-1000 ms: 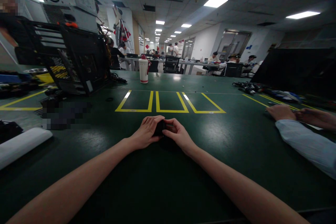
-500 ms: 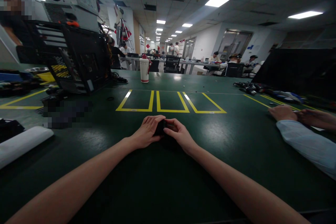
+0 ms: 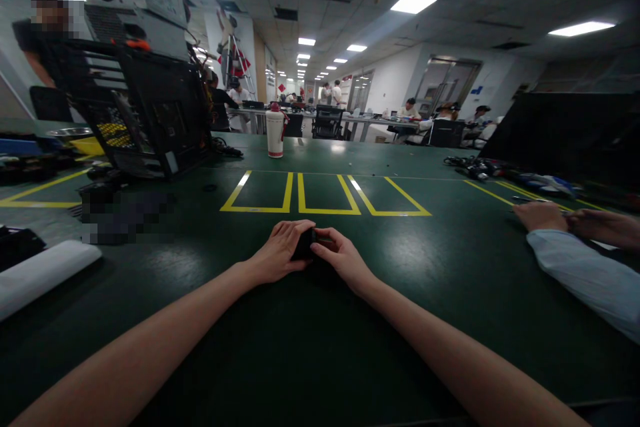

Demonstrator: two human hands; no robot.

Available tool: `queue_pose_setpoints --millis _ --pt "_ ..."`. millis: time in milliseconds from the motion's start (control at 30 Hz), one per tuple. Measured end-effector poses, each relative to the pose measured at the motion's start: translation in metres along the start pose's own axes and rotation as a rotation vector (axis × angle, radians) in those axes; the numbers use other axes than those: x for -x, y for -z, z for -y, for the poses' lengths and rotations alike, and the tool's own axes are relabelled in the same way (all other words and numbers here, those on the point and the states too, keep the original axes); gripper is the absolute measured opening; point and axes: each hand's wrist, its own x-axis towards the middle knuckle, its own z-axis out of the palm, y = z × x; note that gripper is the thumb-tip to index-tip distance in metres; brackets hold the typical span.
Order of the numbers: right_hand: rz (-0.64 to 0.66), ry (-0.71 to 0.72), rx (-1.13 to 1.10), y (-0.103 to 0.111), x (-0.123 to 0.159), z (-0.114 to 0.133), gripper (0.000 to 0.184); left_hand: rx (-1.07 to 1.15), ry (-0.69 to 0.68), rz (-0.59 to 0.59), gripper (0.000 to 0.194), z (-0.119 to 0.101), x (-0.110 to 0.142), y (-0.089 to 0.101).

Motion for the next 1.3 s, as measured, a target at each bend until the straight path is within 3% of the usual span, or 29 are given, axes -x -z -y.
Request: queue_pose_setpoints --millis 267,500,667,867,1133,1300 --pt "0.024 0.050 -0.030 -0.0043 0.0057 0.0065 0.030 0.016 0.000 -0.032 0.060 0.0002 -0.0003 -0.0019" --pt "-0.061 0.033 0.037 -0.0028 0.0015 -0.0008 0.031 -0.012 0.018 -0.036 0.062 0.0001 0.0004 -0.0040" --pt "-0.004 0.059 -0.064 -0.0043 0.0027 0.0000 0.033 -0.027 0.011 -0.032 0.062 -0.0014 0.0003 -0.0029" --pt "-0.038 0.075 -0.023 -0.0062 0.0032 0.0025 0.021 -0.040 0.018 -0.030 0.061 -0.0024 0.0011 -0.0013" --pt "-0.007 0.022 -0.019 -0.0056 0.0041 0.0044 0.033 -0.040 0.021 -0.027 0.062 -0.0029 0.0010 -0.0010" --pt "-0.026 0.084 -0.030 -0.0066 0.0054 0.0047 0.023 -0.027 0.022 -0.039 0.062 -0.0039 0.0011 -0.0007"
